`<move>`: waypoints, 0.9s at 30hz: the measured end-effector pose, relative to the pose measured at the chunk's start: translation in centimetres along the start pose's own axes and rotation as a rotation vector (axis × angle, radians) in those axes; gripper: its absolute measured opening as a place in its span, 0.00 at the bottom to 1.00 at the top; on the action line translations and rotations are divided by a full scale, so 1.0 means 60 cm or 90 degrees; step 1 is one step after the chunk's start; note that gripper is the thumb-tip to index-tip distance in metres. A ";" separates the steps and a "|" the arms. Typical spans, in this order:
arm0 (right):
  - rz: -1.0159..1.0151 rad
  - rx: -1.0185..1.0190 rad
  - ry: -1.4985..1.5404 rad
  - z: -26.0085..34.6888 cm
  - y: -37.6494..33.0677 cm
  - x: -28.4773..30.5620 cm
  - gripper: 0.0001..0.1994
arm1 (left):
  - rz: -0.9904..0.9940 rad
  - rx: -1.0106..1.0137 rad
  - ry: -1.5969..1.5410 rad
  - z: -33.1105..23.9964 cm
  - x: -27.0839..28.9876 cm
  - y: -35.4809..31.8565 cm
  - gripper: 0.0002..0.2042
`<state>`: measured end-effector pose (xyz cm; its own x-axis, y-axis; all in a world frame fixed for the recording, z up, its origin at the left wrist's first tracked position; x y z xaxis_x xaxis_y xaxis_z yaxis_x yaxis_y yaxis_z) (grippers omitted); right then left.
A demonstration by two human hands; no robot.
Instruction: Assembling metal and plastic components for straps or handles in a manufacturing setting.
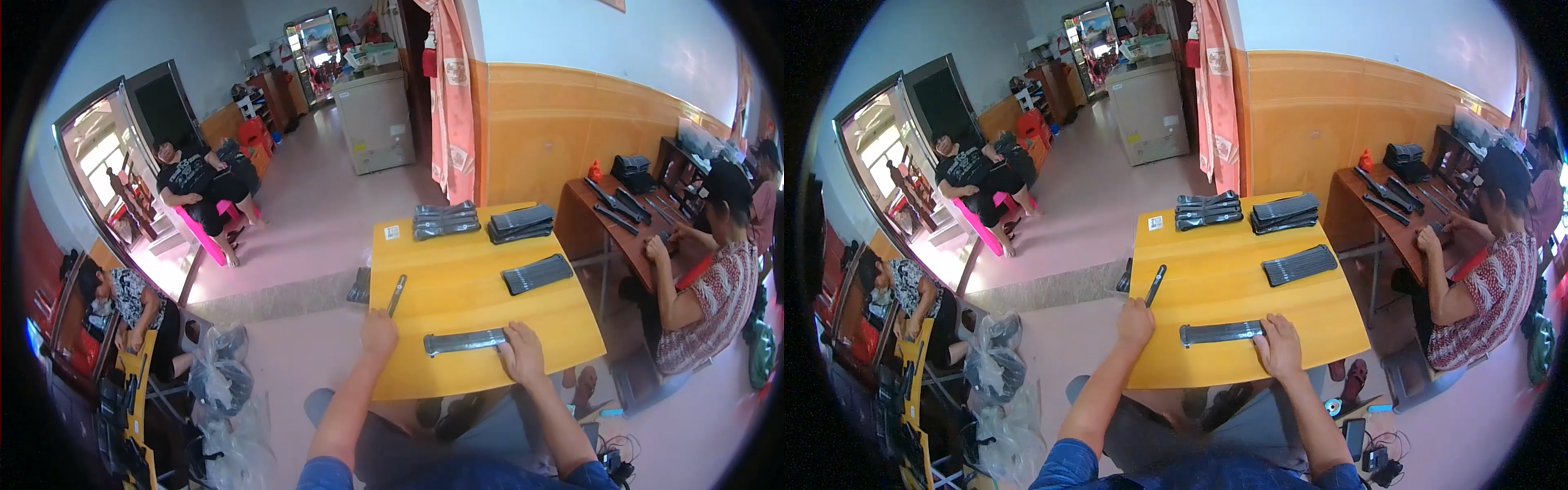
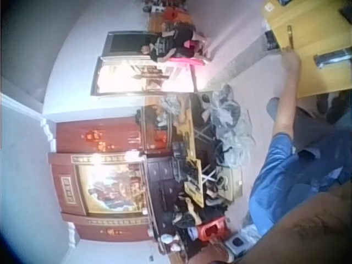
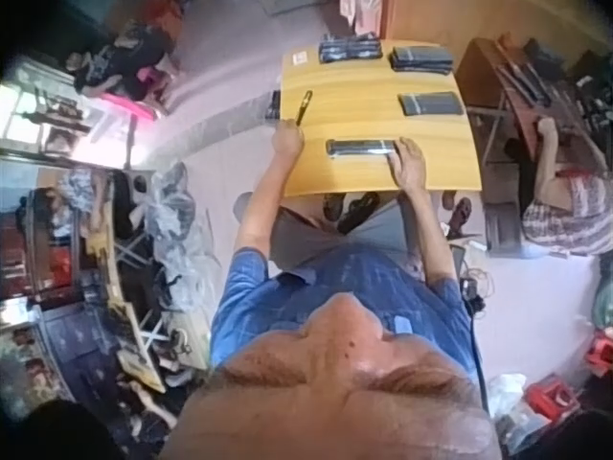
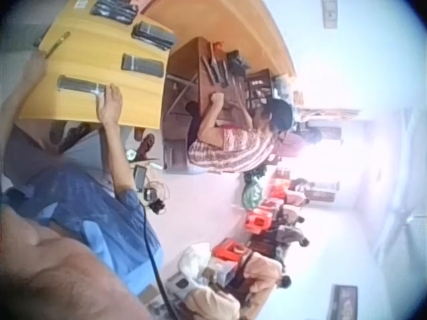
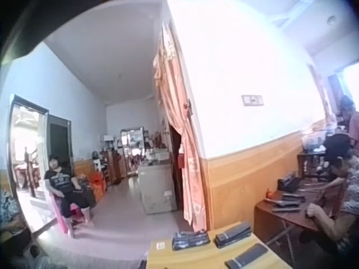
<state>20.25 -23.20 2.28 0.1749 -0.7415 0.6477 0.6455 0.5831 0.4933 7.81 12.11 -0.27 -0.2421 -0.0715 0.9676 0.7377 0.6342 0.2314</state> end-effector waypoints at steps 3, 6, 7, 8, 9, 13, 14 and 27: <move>-0.047 0.040 -0.030 0.020 0.003 0.019 0.22 | -0.039 0.008 -0.040 0.012 0.014 -0.030 0.11; -0.095 0.054 0.043 0.049 0.014 0.021 0.22 | -0.101 0.029 -0.129 0.027 0.033 -0.067 0.12; -0.094 0.052 0.040 0.061 0.019 0.017 0.22 | -0.099 0.028 -0.132 0.018 0.043 -0.076 0.12; -0.100 0.027 0.138 0.070 0.025 0.010 0.22 | -0.036 0.041 -0.349 0.010 0.036 -0.088 0.12; -0.106 0.001 0.237 0.081 0.033 0.003 0.22 | 0.028 0.053 -0.565 -0.006 0.038 -0.104 0.12; 0.019 -0.227 0.715 0.090 0.059 -0.106 0.23 | 0.086 0.046 -0.706 -0.114 0.093 -0.189 0.11; 0.022 -0.229 0.715 0.110 0.069 -0.111 0.23 | 0.169 0.106 -0.843 -0.137 0.080 -0.216 0.10; 0.161 -0.423 0.966 0.137 0.038 -0.131 0.17 | 0.133 0.038 -0.906 -0.192 0.077 -0.309 0.11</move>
<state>14.24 -13.28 3.11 0.5715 -0.5152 -0.6387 0.6020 0.7922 -0.1004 0.27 -8.88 1.04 -0.5735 0.8174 0.0542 0.8190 0.5705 0.0621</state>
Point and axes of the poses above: each hand's wrist, its own y-axis towards the middle knuckle, its own x-axis out of the back of the hand, z = x × y, the point moved 9 cm from there along y, towards the middle knuckle, and after that the axes turned 8 degrees about y, right-handed, at the moved point
